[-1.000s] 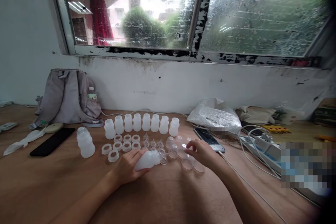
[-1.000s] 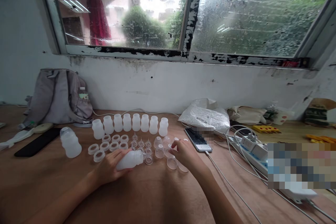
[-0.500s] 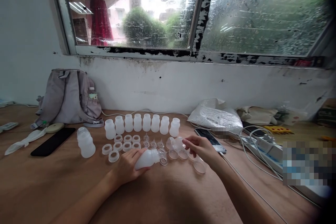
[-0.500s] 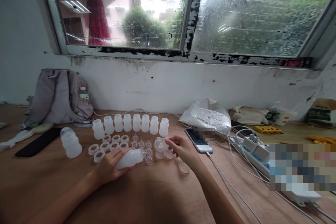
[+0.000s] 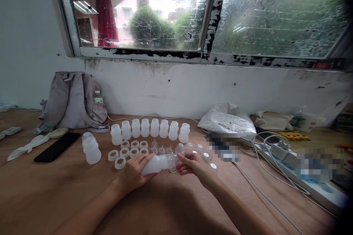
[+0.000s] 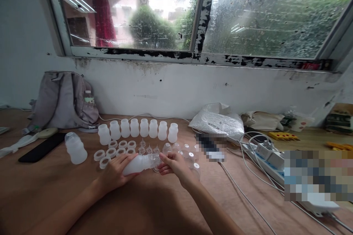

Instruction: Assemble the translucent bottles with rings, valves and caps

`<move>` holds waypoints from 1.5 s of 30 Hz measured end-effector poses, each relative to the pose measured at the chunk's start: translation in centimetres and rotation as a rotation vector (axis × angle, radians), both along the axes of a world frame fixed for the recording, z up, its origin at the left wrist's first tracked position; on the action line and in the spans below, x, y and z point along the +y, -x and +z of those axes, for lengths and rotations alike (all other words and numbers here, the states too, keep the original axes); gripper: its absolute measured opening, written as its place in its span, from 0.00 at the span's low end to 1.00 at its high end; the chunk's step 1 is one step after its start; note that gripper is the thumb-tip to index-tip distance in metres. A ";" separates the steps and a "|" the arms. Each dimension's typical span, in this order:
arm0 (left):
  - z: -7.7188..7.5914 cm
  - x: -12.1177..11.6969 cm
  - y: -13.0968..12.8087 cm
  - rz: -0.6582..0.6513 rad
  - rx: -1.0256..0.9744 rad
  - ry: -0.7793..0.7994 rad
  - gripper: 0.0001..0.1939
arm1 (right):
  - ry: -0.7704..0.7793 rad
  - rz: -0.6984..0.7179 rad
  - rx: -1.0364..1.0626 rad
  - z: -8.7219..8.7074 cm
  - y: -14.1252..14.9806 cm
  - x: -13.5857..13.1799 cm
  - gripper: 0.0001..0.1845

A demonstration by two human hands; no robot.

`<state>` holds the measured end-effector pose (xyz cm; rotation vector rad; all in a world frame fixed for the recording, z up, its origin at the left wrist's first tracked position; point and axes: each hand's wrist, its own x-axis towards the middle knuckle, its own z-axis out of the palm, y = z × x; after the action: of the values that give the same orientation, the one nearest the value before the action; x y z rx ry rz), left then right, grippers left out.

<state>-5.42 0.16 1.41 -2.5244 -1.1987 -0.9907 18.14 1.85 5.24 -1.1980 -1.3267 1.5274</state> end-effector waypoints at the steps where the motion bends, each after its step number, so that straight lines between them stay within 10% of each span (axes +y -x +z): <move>1: 0.0 0.0 0.0 -0.002 0.003 0.000 0.25 | 0.007 0.003 0.004 0.0 0.1 -0.1 0.19; 45: -0.1 -0.7 -0.5 -0.051 0.054 -0.124 0.24 | -0.041 0.186 0.017 -1.1 -0.3 0.0 0.18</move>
<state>-4.95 -0.55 1.31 -2.4793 -1.0304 -0.9698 18.43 1.81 4.15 -1.0575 -1.4851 1.6280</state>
